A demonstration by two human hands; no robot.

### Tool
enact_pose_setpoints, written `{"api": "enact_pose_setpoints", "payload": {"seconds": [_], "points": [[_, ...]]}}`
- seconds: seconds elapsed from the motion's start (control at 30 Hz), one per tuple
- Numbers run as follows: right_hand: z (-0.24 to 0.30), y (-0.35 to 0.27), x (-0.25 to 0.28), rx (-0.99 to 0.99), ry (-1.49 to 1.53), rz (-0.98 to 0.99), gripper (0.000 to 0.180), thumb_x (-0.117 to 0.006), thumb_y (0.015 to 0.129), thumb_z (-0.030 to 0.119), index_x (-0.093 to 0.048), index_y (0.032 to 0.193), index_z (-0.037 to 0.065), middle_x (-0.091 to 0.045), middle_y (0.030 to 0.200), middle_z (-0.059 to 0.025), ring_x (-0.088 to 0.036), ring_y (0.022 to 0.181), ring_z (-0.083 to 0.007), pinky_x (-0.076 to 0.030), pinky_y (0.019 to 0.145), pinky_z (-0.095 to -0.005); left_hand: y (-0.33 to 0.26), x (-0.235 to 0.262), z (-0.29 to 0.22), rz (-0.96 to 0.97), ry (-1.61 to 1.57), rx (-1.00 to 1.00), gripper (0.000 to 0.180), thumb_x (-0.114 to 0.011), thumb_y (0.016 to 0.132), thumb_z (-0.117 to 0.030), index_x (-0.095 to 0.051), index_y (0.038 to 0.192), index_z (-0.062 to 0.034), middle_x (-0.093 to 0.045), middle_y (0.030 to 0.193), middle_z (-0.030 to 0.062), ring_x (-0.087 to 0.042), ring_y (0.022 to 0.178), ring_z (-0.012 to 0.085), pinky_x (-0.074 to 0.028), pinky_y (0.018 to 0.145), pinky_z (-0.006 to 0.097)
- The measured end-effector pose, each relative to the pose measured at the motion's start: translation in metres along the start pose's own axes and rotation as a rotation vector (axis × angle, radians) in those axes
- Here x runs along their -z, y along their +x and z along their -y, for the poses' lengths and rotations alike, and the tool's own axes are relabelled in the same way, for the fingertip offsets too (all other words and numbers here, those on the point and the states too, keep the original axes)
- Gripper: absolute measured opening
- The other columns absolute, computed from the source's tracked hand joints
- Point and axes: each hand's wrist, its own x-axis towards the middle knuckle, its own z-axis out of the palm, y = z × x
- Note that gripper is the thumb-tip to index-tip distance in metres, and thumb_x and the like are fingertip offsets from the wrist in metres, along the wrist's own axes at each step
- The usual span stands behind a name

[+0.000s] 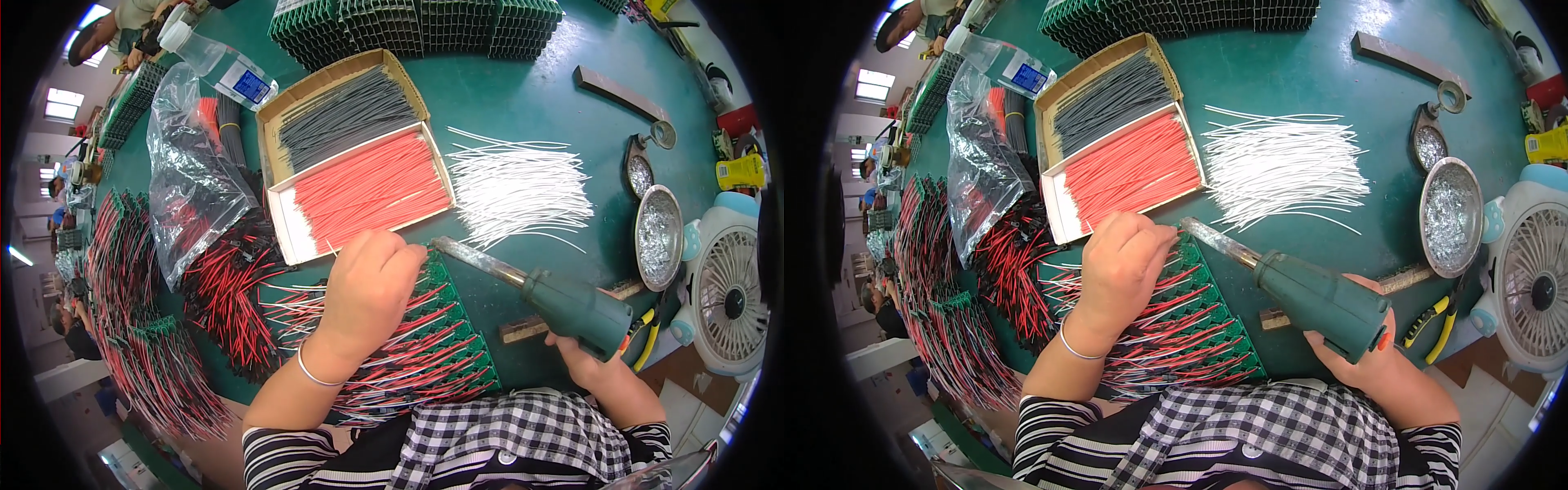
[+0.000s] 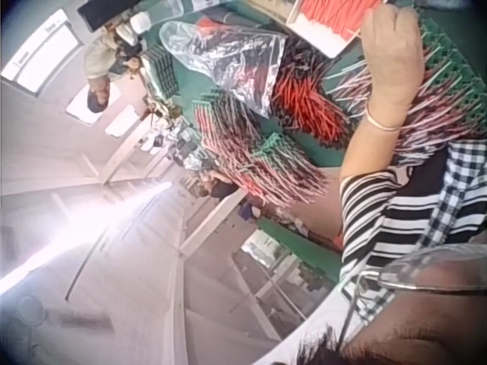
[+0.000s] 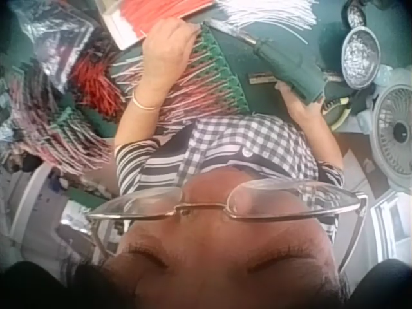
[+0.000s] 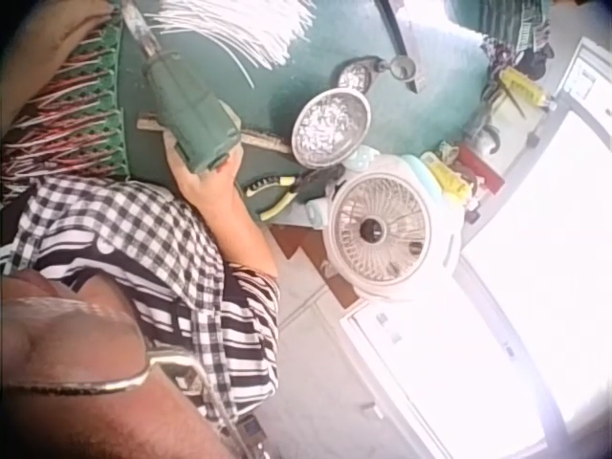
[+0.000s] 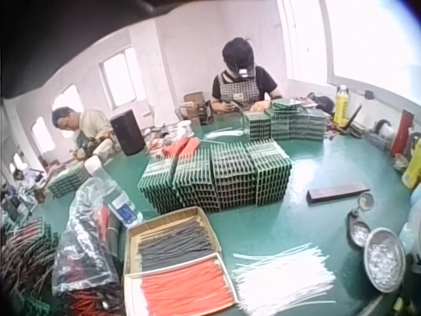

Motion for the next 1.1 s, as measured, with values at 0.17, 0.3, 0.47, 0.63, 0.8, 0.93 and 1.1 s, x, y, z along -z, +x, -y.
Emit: {"api": "enact_pose_setpoints", "payload": {"seconds": [0.17,0.3,0.47,0.63,0.8,0.93,1.1], "points": [[0.007,0.007,0.000,0.020,0.067,-0.007,0.033,-0.068,0.070,0.004,-0.066,0.103,0.004,-0.065,0.105,-0.0123,-0.058,0.099,-0.0335,-0.045,0.087,-0.0407,0.000,0.000,0.001,0.004,0.000,0.004,0.020,-0.072,0.065,0.003,-0.065,0.083,-0.0034,-0.055,0.073,0.0072,-0.054,0.067,0.0251,-0.044,0.060,0.034],[0.005,0.000,0.001,0.020,-0.097,-0.029,0.031,-0.068,0.072,0.006,-0.066,0.103,0.004,-0.065,0.106,-0.0107,-0.060,0.096,-0.0311,-0.046,0.085,-0.0389,-0.001,-0.001,0.001,0.005,0.004,0.007,0.019,-0.071,0.066,0.002,-0.065,0.082,-0.0035,-0.055,0.074,0.0073,-0.054,0.067,0.0252,-0.044,0.060,0.034],[0.010,-0.005,0.013,-0.258,0.072,-0.013,0.024,-0.064,0.078,0.010,-0.066,0.102,0.007,-0.067,0.101,-0.0089,-0.062,0.091,-0.0258,-0.042,0.085,-0.0385,0.000,0.000,0.000,0.011,0.008,0.007,0.019,-0.072,0.066,0.002,-0.065,0.082,-0.0039,-0.055,0.074,0.0073,-0.054,0.068,0.0252,-0.045,0.060,0.035],[0.008,-0.005,0.007,-0.203,0.144,-0.015,0.025,-0.064,0.077,0.009,-0.066,0.102,0.006,-0.068,0.098,-0.0084,-0.062,0.089,-0.0262,-0.042,0.086,-0.0391,0.000,0.000,-0.002,-0.014,-0.004,0.024,0.018,-0.071,0.067,0.002,-0.065,0.082,-0.0045,-0.056,0.075,0.0069,-0.055,0.069,0.0249,-0.045,0.061,0.035],[0.009,-0.002,0.005,-0.136,0.097,-0.035,0.027,-0.065,0.075,0.006,-0.066,0.101,0.004,-0.067,0.098,-0.0103,-0.062,0.092,-0.0270,-0.044,0.085,-0.0387,-0.002,0.001,-0.002,-0.060,0.040,0.033,0.018,-0.072,0.067,0.002,-0.065,0.082,-0.0052,-0.057,0.075,0.0058,-0.055,0.070,0.0241,-0.045,0.062,0.034],[0.007,0.001,0.000,-0.144,0.192,-0.058,0.029,-0.066,0.074,0.007,-0.066,0.103,0.003,-0.066,0.103,-0.0128,-0.060,0.097,-0.0301,-0.044,0.087,-0.0400,-0.003,-0.001,-0.001,-0.056,0.041,0.031,0.018,-0.072,0.067,0.002,-0.066,0.082,-0.0053,-0.057,0.075,0.0059,-0.055,0.069,0.0242,-0.045,0.061,0.034],[0.001,-0.001,-0.001,-0.109,0.160,-0.041,0.029,-0.067,0.074,0.006,-0.065,0.103,0.002,-0.064,0.105,-0.0134,-0.058,0.098,-0.0321,-0.044,0.087,-0.0406,-0.002,0.000,-0.003,-0.041,0.061,0.036,0.018,-0.071,0.066,0.003,-0.065,0.082,-0.0045,-0.056,0.075,0.0065,-0.054,0.069,0.0245,-0.045,0.061,0.034]]}}
